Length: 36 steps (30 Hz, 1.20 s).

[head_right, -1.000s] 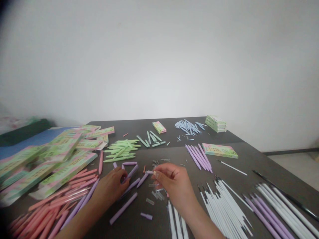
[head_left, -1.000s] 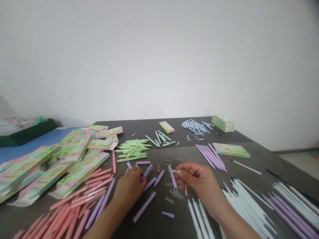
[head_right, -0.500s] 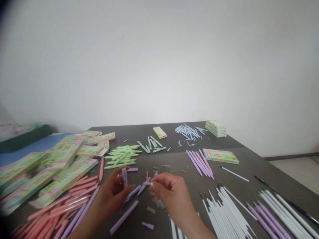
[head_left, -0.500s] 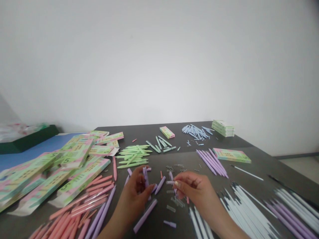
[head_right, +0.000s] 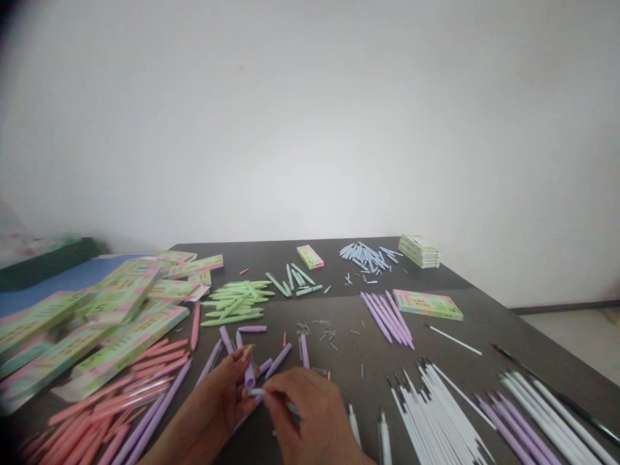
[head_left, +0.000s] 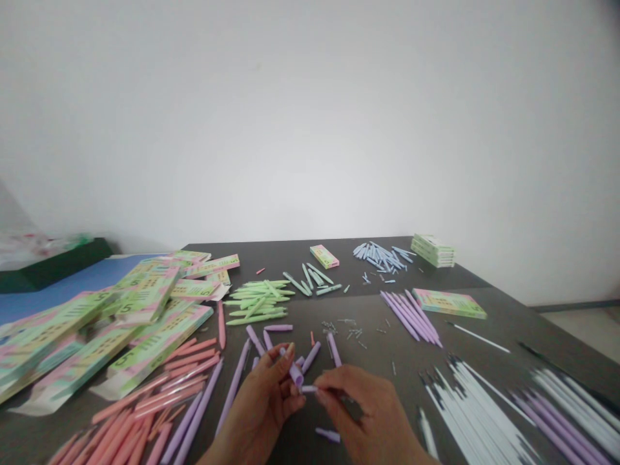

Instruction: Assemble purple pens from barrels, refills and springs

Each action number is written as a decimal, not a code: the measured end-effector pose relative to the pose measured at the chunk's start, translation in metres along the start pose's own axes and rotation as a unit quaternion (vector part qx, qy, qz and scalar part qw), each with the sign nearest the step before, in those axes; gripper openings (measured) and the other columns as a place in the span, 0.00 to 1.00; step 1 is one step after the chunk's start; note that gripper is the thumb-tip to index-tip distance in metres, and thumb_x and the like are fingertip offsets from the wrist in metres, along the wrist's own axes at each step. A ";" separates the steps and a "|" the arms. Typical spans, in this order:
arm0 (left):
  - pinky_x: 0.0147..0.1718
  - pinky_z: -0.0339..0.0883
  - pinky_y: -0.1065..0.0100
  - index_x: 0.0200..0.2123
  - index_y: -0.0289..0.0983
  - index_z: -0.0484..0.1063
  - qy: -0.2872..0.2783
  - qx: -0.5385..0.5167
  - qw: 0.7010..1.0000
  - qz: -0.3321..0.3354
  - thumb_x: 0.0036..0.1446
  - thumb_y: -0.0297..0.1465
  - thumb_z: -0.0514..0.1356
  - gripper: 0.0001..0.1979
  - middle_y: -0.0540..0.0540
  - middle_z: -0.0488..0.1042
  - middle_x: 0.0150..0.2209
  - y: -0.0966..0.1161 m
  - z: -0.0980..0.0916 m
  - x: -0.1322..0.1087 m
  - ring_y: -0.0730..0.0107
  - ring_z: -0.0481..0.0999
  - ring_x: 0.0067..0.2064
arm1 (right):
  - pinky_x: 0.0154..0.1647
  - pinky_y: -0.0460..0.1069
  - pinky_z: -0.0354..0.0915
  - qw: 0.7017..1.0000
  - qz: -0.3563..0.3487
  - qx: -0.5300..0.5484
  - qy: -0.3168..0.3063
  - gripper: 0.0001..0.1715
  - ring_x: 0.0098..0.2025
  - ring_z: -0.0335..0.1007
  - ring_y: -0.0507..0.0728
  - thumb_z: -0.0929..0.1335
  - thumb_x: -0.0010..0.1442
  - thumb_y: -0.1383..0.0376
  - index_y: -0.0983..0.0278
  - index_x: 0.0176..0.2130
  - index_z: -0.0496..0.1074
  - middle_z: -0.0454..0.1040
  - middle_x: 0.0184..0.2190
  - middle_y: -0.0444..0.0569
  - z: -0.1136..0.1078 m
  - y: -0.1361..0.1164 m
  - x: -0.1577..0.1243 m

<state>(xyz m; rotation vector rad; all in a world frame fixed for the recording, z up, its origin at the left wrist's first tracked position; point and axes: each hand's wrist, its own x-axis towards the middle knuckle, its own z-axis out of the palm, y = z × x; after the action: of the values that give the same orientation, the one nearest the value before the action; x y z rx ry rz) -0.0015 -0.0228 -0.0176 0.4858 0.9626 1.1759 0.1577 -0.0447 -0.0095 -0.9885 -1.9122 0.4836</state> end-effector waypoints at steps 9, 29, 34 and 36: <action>0.21 0.72 0.71 0.35 0.38 0.62 0.014 0.000 0.999 0.028 0.49 0.28 0.63 0.12 0.53 0.72 0.20 -0.010 0.004 -0.002 0.76 0.72 0.19 | 0.28 0.43 0.64 0.994 -0.066 -0.070 0.051 0.07 0.27 0.72 0.52 0.64 0.56 0.71 0.63 0.33 0.71 0.76 0.26 0.46 0.005 0.002 -0.002; 0.26 0.66 0.71 0.41 0.40 0.65 -0.078 -0.039 0.995 -0.046 0.49 0.28 0.61 0.15 0.49 0.74 0.29 -0.011 0.010 -0.013 0.68 0.76 0.31 | 0.31 0.41 0.62 0.984 0.135 0.108 -0.048 0.12 0.28 0.70 0.50 0.71 0.45 0.75 0.61 0.31 0.71 0.74 0.24 0.38 0.003 0.001 0.003; 0.30 0.68 0.70 0.42 0.36 0.68 -0.087 -0.044 0.991 -0.097 0.47 0.27 0.63 0.16 0.45 0.76 0.32 -0.014 0.006 -0.010 0.68 0.76 0.32 | 0.31 0.42 0.64 0.977 0.140 0.151 -0.053 0.07 0.29 0.72 0.51 0.69 0.49 0.71 0.61 0.32 0.74 0.76 0.27 0.42 0.004 0.003 0.004; 0.32 0.70 0.68 0.41 0.35 0.69 -0.074 -0.046 0.991 -0.100 0.47 0.26 0.63 0.15 0.44 0.75 0.31 -0.017 0.003 -0.009 0.68 0.76 0.32 | 0.33 0.44 0.64 0.992 0.082 0.089 -0.036 0.07 0.30 0.71 0.52 0.68 0.52 0.68 0.61 0.34 0.75 0.77 0.29 0.44 0.004 0.004 0.003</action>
<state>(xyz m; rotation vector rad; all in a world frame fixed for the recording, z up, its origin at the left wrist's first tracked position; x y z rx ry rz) 0.0097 -0.0360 -0.0254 0.3871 0.8053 0.9840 0.1553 -0.0399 -0.0126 -1.0268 -1.8230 0.7811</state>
